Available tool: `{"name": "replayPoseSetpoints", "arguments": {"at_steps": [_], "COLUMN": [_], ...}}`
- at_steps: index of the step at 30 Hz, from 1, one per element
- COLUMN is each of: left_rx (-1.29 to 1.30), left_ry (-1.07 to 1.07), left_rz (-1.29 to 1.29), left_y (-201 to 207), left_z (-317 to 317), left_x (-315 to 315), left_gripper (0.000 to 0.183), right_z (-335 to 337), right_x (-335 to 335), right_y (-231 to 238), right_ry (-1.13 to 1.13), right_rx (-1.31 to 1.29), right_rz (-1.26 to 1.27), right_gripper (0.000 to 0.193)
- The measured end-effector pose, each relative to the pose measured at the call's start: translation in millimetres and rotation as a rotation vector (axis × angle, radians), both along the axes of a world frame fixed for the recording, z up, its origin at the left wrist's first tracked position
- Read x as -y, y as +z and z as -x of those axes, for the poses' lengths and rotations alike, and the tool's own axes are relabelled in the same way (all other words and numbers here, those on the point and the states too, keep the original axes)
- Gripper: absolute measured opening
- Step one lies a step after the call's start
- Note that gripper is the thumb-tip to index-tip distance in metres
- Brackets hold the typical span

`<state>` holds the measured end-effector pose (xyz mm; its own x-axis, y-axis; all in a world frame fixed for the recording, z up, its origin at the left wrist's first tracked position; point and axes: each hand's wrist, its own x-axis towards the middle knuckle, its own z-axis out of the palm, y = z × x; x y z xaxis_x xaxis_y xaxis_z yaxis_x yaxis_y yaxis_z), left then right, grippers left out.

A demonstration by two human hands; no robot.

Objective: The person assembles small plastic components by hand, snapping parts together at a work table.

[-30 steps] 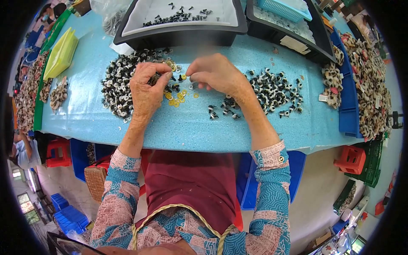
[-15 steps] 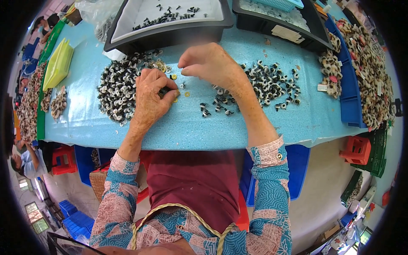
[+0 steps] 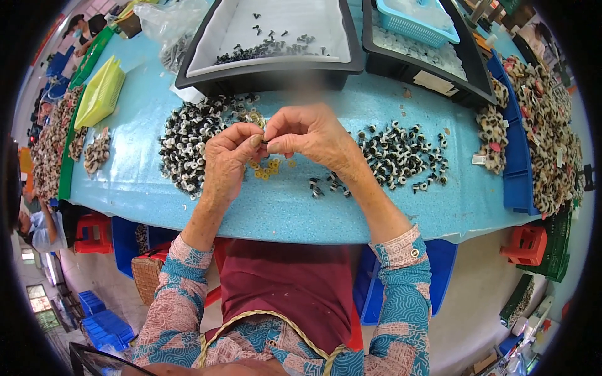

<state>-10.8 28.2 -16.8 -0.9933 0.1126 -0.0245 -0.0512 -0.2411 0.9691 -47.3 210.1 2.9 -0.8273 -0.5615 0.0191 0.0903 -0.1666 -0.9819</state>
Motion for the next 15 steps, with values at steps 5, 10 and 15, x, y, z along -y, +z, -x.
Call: {"name": "replayPoseSetpoints", "arguments": {"at_steps": [5, 10, 15], "left_rx": [-0.022, 0.091, 0.157], "left_ry": [-0.051, -0.093, -0.182], "left_rz": [-0.038, -0.190, -0.314], "left_y": [-0.2, -0.1, -3.3], "left_z": [2.1, 4.6, 4.0], "left_x": [2.4, 3.2, 8.3], "left_gripper": [0.014, 0.016, 0.017], "right_z": [2.8, 3.2, -1.9], "right_x": [0.1, -0.2, 5.0], "right_y": [-1.1, -2.6, -3.7], "right_ry": [-0.037, -0.043, -0.048], "right_rx": [-0.077, -0.112, -0.249], "right_rz": [-0.051, -0.075, -0.027], "right_gripper": [0.011, 0.012, 0.015]}}
